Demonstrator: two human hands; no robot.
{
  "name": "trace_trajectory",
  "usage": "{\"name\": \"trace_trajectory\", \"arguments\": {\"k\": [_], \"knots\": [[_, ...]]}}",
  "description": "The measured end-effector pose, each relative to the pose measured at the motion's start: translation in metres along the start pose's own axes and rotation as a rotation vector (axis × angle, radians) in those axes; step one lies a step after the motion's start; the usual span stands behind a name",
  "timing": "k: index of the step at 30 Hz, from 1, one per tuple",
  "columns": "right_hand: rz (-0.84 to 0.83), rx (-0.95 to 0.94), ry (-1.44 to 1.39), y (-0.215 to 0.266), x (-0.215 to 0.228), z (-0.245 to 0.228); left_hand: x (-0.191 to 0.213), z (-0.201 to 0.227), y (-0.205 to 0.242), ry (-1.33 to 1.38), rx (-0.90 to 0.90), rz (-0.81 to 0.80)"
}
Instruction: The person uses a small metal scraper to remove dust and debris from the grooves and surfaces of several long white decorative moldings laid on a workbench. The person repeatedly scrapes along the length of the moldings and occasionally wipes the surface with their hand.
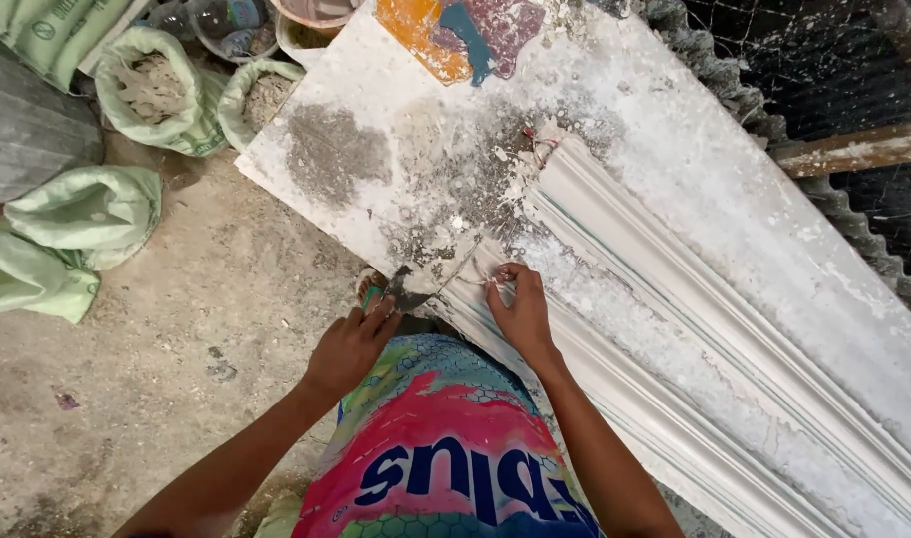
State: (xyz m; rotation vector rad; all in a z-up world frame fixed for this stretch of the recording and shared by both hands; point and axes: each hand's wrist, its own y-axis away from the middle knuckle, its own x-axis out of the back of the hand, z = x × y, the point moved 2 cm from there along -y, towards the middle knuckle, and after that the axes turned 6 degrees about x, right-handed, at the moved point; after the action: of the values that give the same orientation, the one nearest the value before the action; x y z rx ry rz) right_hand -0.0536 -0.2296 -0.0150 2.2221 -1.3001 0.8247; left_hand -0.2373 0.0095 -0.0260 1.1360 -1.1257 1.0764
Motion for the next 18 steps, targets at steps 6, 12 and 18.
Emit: {"name": "trace_trajectory", "arguments": {"k": [6, 12, 18], "knots": [[0.007, -0.049, -0.029, 0.001, -0.005, 0.002, 0.015, 0.009, -0.025, -0.008, -0.015, -0.032], [0.030, -0.017, -0.015, 0.005, -0.004, 0.000, 0.029, 0.022, -0.070, 0.031, 0.005, -0.129], [0.035, -0.010, 0.002, 0.002, -0.004, 0.000, 0.035, 0.031, -0.085, 0.049, 0.068, -0.161]]}}
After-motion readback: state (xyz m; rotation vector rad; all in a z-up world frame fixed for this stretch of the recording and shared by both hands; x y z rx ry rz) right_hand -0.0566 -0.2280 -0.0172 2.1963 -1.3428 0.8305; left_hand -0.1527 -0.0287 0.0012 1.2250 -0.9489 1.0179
